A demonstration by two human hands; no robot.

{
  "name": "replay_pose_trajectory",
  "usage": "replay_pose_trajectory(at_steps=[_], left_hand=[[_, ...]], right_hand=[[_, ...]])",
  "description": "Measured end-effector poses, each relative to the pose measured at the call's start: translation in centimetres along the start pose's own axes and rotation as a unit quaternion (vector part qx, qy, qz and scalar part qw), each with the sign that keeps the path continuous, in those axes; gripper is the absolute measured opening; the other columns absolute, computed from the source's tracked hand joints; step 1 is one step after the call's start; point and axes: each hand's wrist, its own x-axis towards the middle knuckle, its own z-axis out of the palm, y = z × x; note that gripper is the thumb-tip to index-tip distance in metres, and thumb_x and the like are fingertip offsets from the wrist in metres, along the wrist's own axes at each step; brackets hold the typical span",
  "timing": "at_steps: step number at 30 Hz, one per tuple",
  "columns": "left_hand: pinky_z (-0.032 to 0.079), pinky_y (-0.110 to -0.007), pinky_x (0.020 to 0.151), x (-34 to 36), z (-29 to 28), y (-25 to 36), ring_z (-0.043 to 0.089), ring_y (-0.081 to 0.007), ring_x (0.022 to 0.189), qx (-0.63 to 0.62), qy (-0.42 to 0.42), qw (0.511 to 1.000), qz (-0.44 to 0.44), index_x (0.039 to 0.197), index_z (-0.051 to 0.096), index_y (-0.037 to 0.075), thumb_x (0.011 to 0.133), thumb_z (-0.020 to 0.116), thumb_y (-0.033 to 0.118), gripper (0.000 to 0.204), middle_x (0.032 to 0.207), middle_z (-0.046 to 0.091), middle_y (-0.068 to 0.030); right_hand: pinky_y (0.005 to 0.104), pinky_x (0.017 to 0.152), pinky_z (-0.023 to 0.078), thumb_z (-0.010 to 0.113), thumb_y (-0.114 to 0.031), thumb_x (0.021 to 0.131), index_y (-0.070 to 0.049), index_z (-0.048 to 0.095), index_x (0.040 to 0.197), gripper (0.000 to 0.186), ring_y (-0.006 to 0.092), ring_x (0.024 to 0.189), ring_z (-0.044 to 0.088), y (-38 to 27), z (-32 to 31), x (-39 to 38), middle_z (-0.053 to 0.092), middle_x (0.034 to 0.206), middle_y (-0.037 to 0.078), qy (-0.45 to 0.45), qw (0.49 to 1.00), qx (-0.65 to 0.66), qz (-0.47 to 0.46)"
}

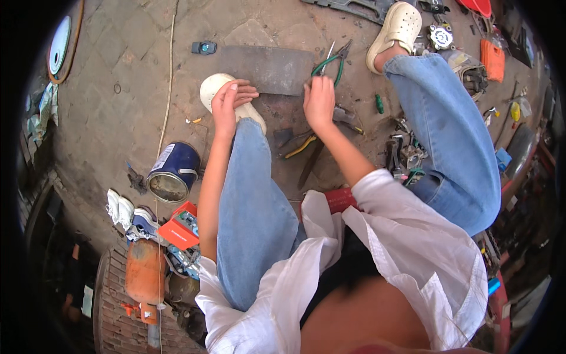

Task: The person sits on the floor and uses a screwdriver to manipulate a small green circuit board, then uses a hammer to tap a small metal piece on a flat metal plate. The person handles small metal parts and tools throughout the clip.

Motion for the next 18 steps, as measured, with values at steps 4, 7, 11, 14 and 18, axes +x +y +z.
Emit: replay_pose_trajectory(at_steps=[4,7,11,14,18], left_hand=[[0.052,-0.028,0.073,-0.1,0.2,0.1,0.067,-0.0234,0.082,0.008,0.004,1.000,0.023,0.104,0.057,-0.006,0.094,0.041,0.024,0.035,0.091,0.065,-0.0168],[0.052,-0.028,0.072,-0.1,0.4,-0.1,0.067,-0.0227,0.081,-0.006,-0.005,1.000,0.018,0.103,0.058,-0.005,0.094,0.042,0.023,0.033,0.090,0.066,-0.0163],[0.052,-0.027,0.071,0.0,0.0,-0.4,0.066,-0.0227,0.081,-0.016,0.005,1.000,0.007,0.103,0.058,-0.005,0.094,0.042,0.023,0.033,0.090,0.066,-0.0160],[0.052,-0.027,0.071,-0.1,0.0,-0.5,0.067,-0.0229,0.081,-0.013,0.006,1.000,0.014,0.102,0.058,-0.005,0.094,0.042,0.021,0.031,0.090,0.066,-0.0160],[0.052,-0.027,0.069,0.2,0.1,-0.2,0.067,-0.0216,0.080,-0.009,0.000,1.000,0.027,0.102,0.059,-0.004,0.094,0.044,0.021,0.030,0.088,0.066,-0.0150]], right_hand=[[0.0434,0.075,0.041,0.063,-0.006,0.076,-0.001,0.047,0.084,0.019,0.0362,0.087,0.048,0.1,0.5,3.3,0.048,0.088,0.018,0.041,0.999,0.004,0.002],[0.0438,0.075,0.041,0.063,-0.006,0.076,0.000,0.046,0.084,0.019,0.0364,0.086,0.048,0.2,0.3,4.8,0.048,0.087,0.018,0.062,0.998,-0.001,-0.009],[0.0439,0.075,0.041,0.063,-0.007,0.075,0.000,0.048,0.086,0.020,0.0370,0.085,0.048,-0.3,-0.2,-1.5,0.048,0.087,0.019,-0.021,1.000,0.013,0.002],[0.0440,0.075,0.041,0.064,-0.007,0.075,0.000,0.047,0.084,0.021,0.0366,0.084,0.048,0.2,0.7,2.5,0.048,0.086,0.019,0.037,0.999,0.005,-0.012],[0.0442,0.075,0.040,0.063,-0.007,0.075,0.000,0.047,0.084,0.020,0.0364,0.085,0.048,0.0,0.2,4.5,0.048,0.087,0.019,0.043,0.999,-0.013,-0.008]])
